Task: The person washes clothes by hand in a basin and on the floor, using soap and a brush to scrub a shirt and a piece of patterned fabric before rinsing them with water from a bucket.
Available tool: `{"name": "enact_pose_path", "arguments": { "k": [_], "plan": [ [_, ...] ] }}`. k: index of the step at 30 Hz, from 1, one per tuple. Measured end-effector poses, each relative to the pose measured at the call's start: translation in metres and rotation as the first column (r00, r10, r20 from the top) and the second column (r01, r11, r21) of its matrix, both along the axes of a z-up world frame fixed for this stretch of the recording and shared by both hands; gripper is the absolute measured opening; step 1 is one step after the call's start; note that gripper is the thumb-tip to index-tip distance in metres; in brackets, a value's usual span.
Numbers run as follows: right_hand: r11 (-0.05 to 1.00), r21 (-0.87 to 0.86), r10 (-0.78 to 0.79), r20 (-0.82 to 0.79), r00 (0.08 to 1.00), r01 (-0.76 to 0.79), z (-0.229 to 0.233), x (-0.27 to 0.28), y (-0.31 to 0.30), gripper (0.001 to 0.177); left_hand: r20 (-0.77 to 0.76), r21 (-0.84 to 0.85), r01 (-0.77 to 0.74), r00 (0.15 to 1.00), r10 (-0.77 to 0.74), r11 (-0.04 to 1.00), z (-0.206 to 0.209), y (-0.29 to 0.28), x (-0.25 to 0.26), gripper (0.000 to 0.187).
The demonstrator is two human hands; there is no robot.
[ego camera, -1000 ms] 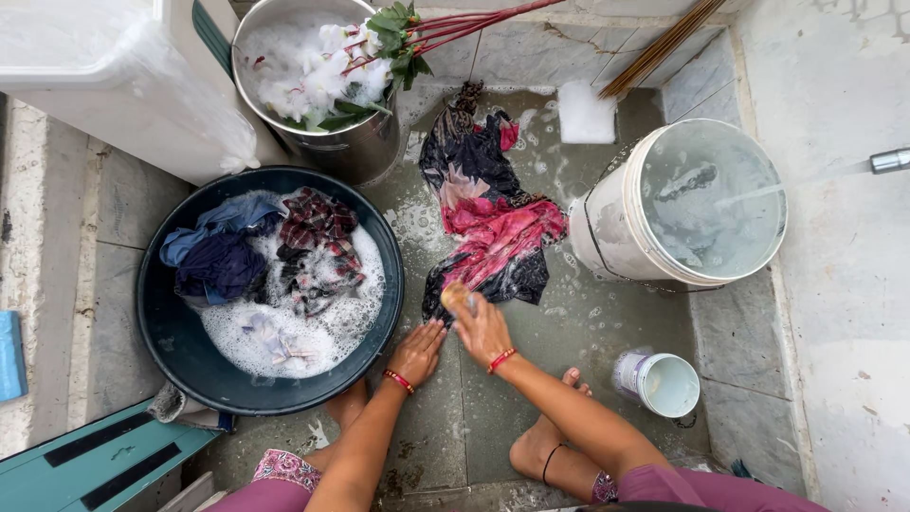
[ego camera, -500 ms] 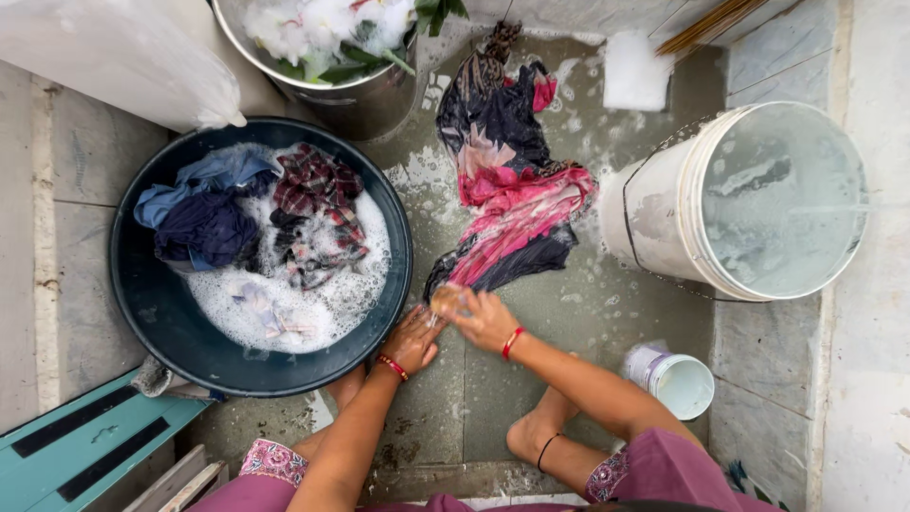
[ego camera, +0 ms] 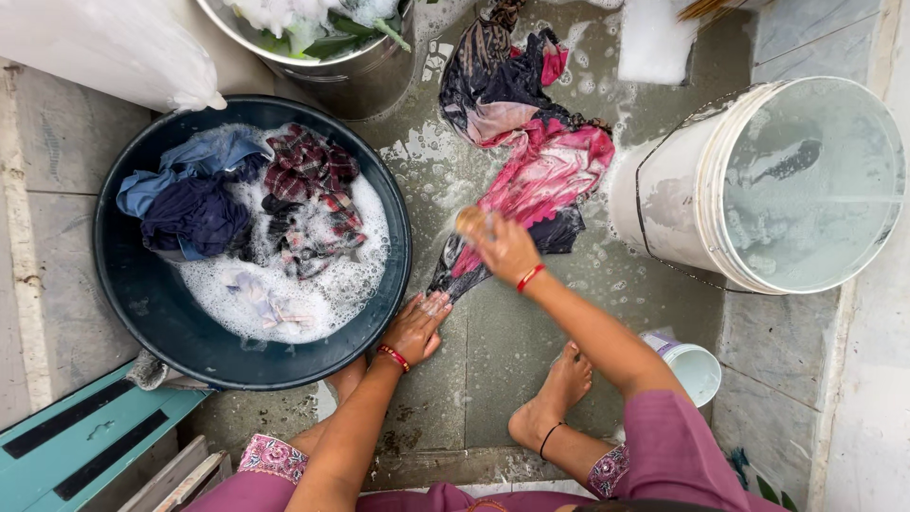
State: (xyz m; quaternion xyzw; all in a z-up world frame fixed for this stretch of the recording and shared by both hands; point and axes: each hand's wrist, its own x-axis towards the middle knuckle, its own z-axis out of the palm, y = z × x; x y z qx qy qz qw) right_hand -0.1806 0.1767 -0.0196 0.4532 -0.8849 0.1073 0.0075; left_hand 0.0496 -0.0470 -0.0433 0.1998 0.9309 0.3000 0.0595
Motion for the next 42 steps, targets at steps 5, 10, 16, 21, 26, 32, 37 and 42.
{"name": "enact_pose_path", "arguments": {
  "k": [5, 10, 16, 21, 26, 32, 37, 42],
  "plan": [
    [0.799, -0.240, -0.527, 0.166, 0.834, 0.552, -0.003, -0.166, 0.054, 0.064, 0.267, -0.299, -0.021, 0.958, 0.105, 0.954, 0.027, 0.033, -0.032, 0.047],
    [0.637, -0.230, -0.601, 0.448, 0.662, 0.735, -0.005, -0.121, 0.081, 0.064, -0.319, -0.026, -0.336, 0.895, 0.311, 0.941, 0.021, 0.102, -0.168, 0.070],
    [0.738, -0.268, -0.647, -0.018, 0.763, 0.619, 0.001, -0.071, 0.064, 0.057, -0.210, -0.140, -0.081, 0.976, 0.050, 0.987, -0.039, 0.121, -0.257, 0.019],
    [0.816, -0.189, -0.497, 0.254, 0.830, 0.547, 0.017, 0.005, 0.028, 0.044, -0.034, -0.266, 0.102, 0.993, -0.115, 0.959, -0.022, 0.086, -0.147, 0.018],
    [0.965, -0.101, 0.251, 0.080, 0.965, -0.242, 0.031, 0.094, 0.037, 0.047, 0.056, -0.136, 0.297, 0.955, -0.292, 0.945, -0.017, 0.059, -0.014, 0.017],
    [0.889, -0.044, -0.452, -0.247, 0.857, 0.456, 0.015, -0.122, 0.007, 0.041, 0.022, -0.129, 0.324, 0.946, -0.324, 0.937, -0.021, 0.056, -0.009, 0.016],
    [0.969, -0.116, -0.192, 0.199, 0.961, 0.218, 0.043, -0.014, -0.001, 0.049, -0.004, -0.109, 0.275, 0.961, -0.277, 0.955, -0.023, 0.059, -0.007, 0.018],
    [0.933, -0.132, 0.347, 0.086, 0.934, -0.335, 0.034, 0.066, -0.001, 0.054, -0.083, 0.027, 0.257, 0.964, -0.254, 0.966, -0.028, 0.073, 0.032, 0.014]
  ]
}}
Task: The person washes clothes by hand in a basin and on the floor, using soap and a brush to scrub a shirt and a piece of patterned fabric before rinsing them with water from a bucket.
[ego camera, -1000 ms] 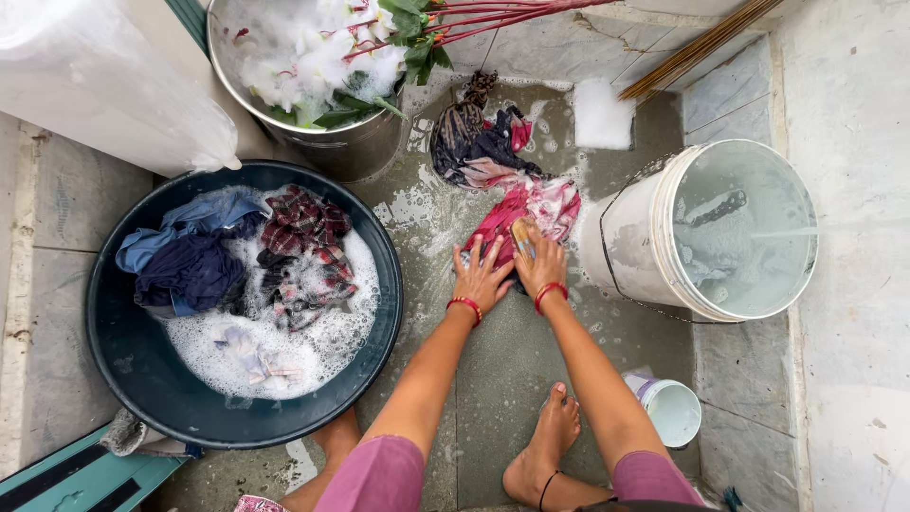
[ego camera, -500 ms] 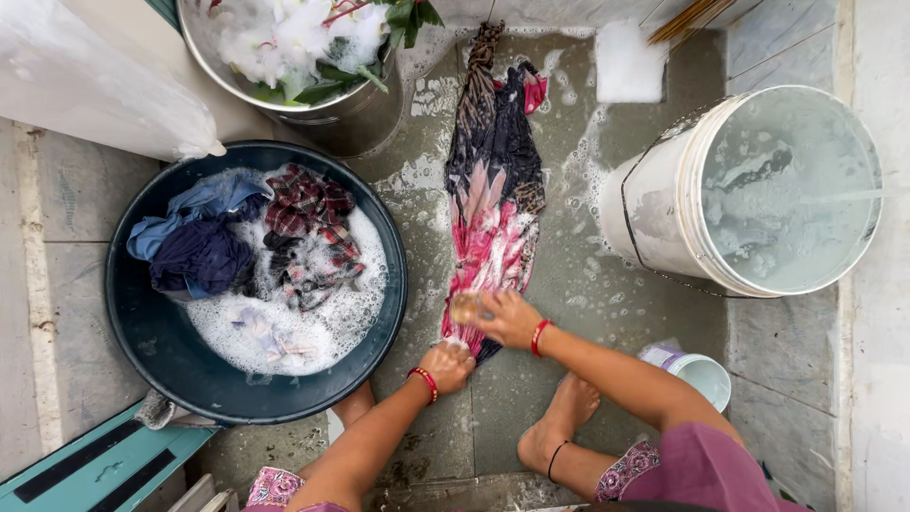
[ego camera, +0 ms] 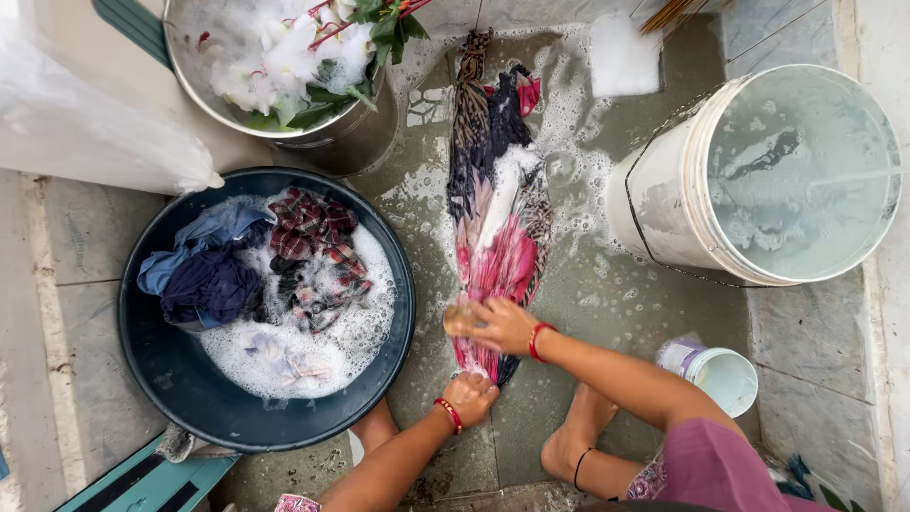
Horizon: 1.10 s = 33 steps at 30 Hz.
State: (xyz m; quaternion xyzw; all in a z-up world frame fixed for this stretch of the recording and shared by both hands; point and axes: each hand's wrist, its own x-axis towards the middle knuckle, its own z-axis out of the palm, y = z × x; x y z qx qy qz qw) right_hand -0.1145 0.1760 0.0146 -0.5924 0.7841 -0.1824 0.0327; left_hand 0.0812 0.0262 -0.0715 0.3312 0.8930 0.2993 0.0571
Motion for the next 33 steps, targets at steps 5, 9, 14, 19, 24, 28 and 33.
{"name": "enact_pose_path", "arguments": {
  "k": [5, 9, 14, 19, 24, 28, 33],
  "plan": [
    [0.756, 0.035, -0.628, -0.242, 0.739, 0.654, -0.038, -0.226, -0.042, 0.042, 0.061, -0.151, 0.232, 0.972, -0.225, 0.961, 0.017, 0.009, -0.033, 0.027],
    [0.632, 0.043, -0.764, 0.203, 0.612, 0.774, -0.034, -0.277, -0.047, 0.048, -0.202, -0.100, -0.140, 0.972, 0.118, 0.985, 0.041, 0.034, -0.118, 0.067],
    [0.738, -0.062, -0.668, 0.073, 0.741, 0.671, -0.040, -0.162, 0.026, 0.052, -0.143, -0.214, -0.481, 0.877, 0.459, 0.851, 0.023, 0.015, -0.257, 0.051],
    [0.599, 0.086, -0.799, -0.013, 0.602, 0.796, -0.006, -0.131, 0.029, 0.050, -0.018, -0.235, -0.239, 0.970, 0.242, 0.942, 0.008, 0.016, -0.231, 0.032],
    [0.955, 0.021, -0.296, 0.123, 0.947, 0.296, 0.009, 0.018, 0.009, 0.057, 0.187, -0.332, 0.122, 0.980, -0.062, 0.935, -0.002, -0.008, -0.090, 0.040],
    [0.999, 0.040, -0.026, 0.046, 0.999, 0.024, -0.002, 0.035, 0.006, 0.059, 0.182, -0.242, 0.144, 0.978, -0.101, 0.959, 0.007, -0.015, -0.013, 0.043],
    [0.794, 0.012, -0.590, -0.231, 0.774, 0.608, -0.019, -0.175, -0.024, 0.036, 0.050, -0.171, 0.102, 0.994, -0.095, 0.980, 0.015, -0.018, -0.017, 0.038]
  ]
}}
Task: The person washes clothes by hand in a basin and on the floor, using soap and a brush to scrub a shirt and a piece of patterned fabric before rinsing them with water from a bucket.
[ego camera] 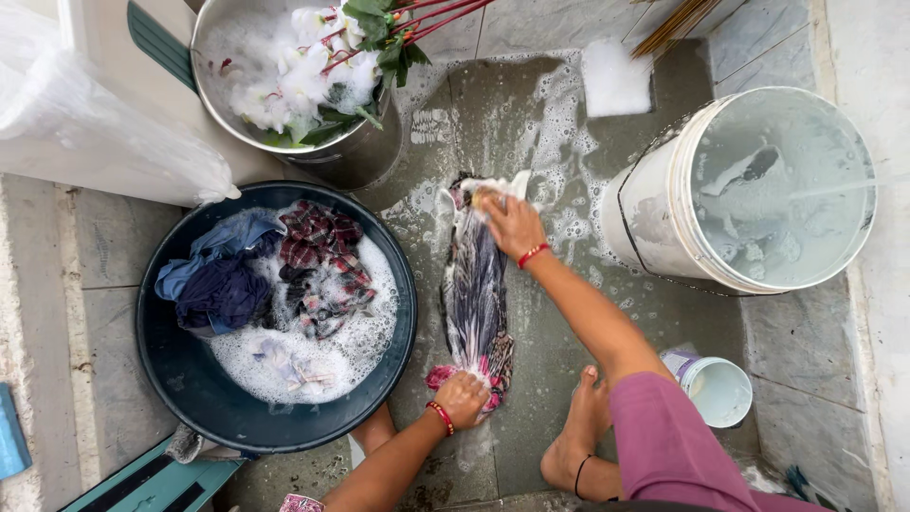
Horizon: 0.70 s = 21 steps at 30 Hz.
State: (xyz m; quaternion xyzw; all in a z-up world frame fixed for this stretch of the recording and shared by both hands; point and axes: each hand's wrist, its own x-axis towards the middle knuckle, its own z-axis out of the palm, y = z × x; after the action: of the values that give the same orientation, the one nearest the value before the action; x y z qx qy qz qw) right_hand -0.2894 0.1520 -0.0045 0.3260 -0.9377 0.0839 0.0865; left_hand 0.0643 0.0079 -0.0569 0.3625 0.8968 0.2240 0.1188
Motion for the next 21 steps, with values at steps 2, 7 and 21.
{"name": "enact_pose_path", "arguments": {
  "k": [2, 7, 21],
  "plan": [
    [0.987, 0.041, -0.158, 0.126, 0.979, 0.154, 0.016, 0.001, -0.016, 0.036, -0.043, 0.072, -0.022, 0.999, 0.025, 0.997, 0.007, -0.002, 0.001, 0.042],
    [0.904, -0.254, 0.401, 0.224, 0.888, -0.344, 0.029, 0.221, -0.009, 0.042, -0.024, 0.045, -0.041, 0.999, 0.042, 0.998, -0.005, 0.003, 0.004, 0.041],
    [0.549, -0.592, -0.463, 0.373, 0.804, 0.590, 0.011, 0.009, -0.052, 0.099, 0.019, -0.043, -0.157, 0.987, 0.158, 0.987, 0.047, 0.013, -0.002, 0.042]
  ]
}}
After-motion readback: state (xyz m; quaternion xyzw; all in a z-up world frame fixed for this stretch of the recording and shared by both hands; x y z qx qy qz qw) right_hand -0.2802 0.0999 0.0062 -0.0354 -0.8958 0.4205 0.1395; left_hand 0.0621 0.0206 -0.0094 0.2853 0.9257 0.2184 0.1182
